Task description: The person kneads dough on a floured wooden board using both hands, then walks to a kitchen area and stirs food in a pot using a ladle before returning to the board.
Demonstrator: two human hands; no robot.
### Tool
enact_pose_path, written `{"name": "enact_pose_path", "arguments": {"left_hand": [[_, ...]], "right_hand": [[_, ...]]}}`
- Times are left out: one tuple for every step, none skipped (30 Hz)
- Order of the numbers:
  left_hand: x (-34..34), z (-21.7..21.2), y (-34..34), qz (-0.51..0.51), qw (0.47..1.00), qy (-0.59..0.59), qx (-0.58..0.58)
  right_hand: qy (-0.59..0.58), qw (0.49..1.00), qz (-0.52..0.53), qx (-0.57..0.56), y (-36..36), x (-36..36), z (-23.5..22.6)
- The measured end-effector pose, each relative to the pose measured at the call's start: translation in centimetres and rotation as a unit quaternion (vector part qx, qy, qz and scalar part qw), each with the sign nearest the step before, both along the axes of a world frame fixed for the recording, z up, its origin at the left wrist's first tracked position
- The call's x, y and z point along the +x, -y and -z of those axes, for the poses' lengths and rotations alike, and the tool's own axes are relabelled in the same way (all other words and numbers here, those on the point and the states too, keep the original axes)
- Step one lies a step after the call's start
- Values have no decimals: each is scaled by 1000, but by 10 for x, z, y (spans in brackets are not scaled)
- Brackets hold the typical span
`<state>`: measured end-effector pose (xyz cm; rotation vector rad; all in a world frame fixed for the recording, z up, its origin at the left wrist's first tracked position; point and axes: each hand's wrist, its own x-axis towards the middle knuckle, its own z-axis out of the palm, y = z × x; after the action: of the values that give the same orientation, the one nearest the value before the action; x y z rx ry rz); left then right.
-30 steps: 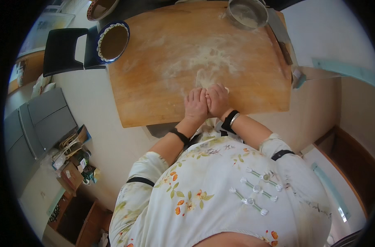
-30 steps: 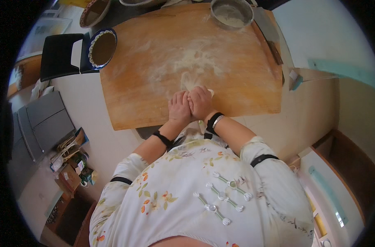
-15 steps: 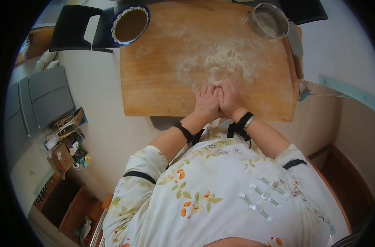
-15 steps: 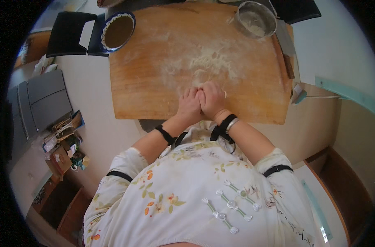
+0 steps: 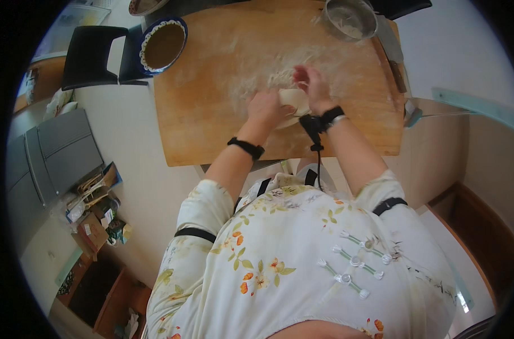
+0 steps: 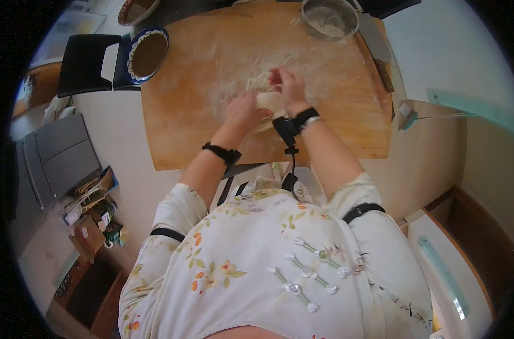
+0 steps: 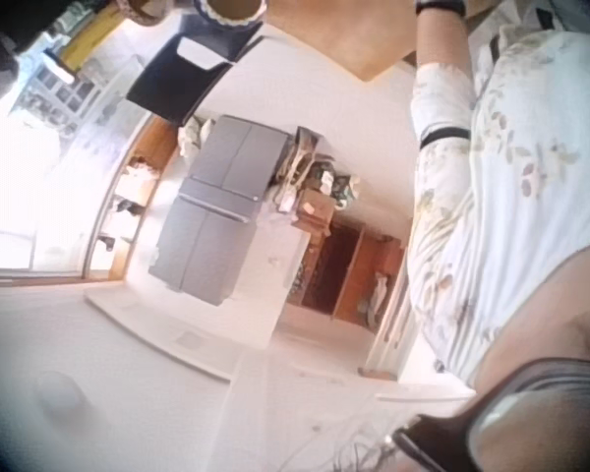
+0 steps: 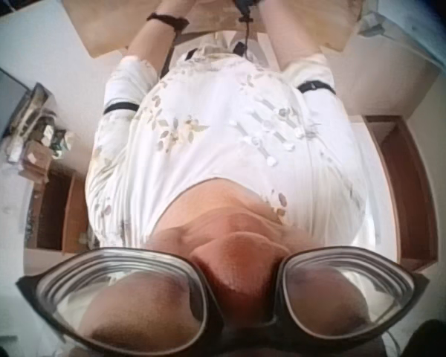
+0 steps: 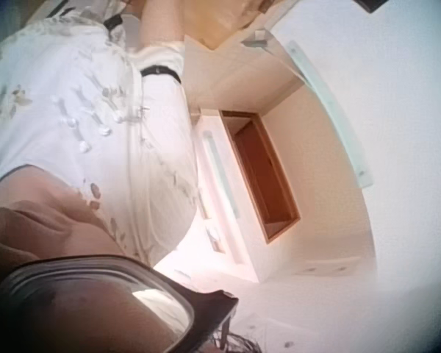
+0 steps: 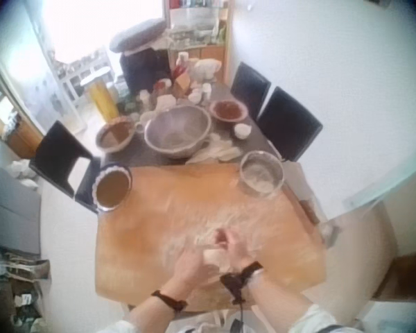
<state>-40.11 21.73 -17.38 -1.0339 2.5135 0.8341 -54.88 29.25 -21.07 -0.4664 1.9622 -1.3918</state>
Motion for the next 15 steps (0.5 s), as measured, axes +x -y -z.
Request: {"name": "enact_pose_path", "arguments": {"left_hand": [[4,6,-1,-60,996,11,63],[9,7,-3,-60,997,5,57],[12,8,-6,-113,989,-4,97],[13,10,-7,-161,977,-13,137],[12,14,-6,-161,979,-19,126],[13,18,-8,-145,980,-42,129],[18,22,-10,-133,981,-64,129],[33,38,-15,-117,951,-230,169],[48,51,-23,-93,894,-386,206],[56,47,-26,-96,896,-387,197],[64,43,-30,-11,950,-304,71],[70,39,-33,76,973,-209,-56],[73,29,-37,76,972,-211,-64],[72,19,-42,58,977,-189,-73],[71,14,-41,35,982,-164,-84]], "right_hand": [[139,985,76,-67,-8,-9,-1],[-153,986,-36,51,-20,-15,-3],[-159,986,-36,44,-27,-9,-2],[-403,912,-64,44,-36,-2,8],[-620,779,-86,38,-34,2,12],[-386,919,-77,13,-29,13,4],[-122,990,-74,-15,-25,29,-10],[-36,995,-95,-21,-23,42,-35],[52,992,-115,-19,-26,56,-59],[-120,981,-150,-38,-31,69,-70],[-289,939,-178,-56,-37,82,-77],[-336,923,-171,-76,-46,95,-66],[-385,903,-161,-96,-58,104,-44],[-424,882,-170,-114,-72,108,-20],[-427,879,-174,-122,-65,103,-7]]}}
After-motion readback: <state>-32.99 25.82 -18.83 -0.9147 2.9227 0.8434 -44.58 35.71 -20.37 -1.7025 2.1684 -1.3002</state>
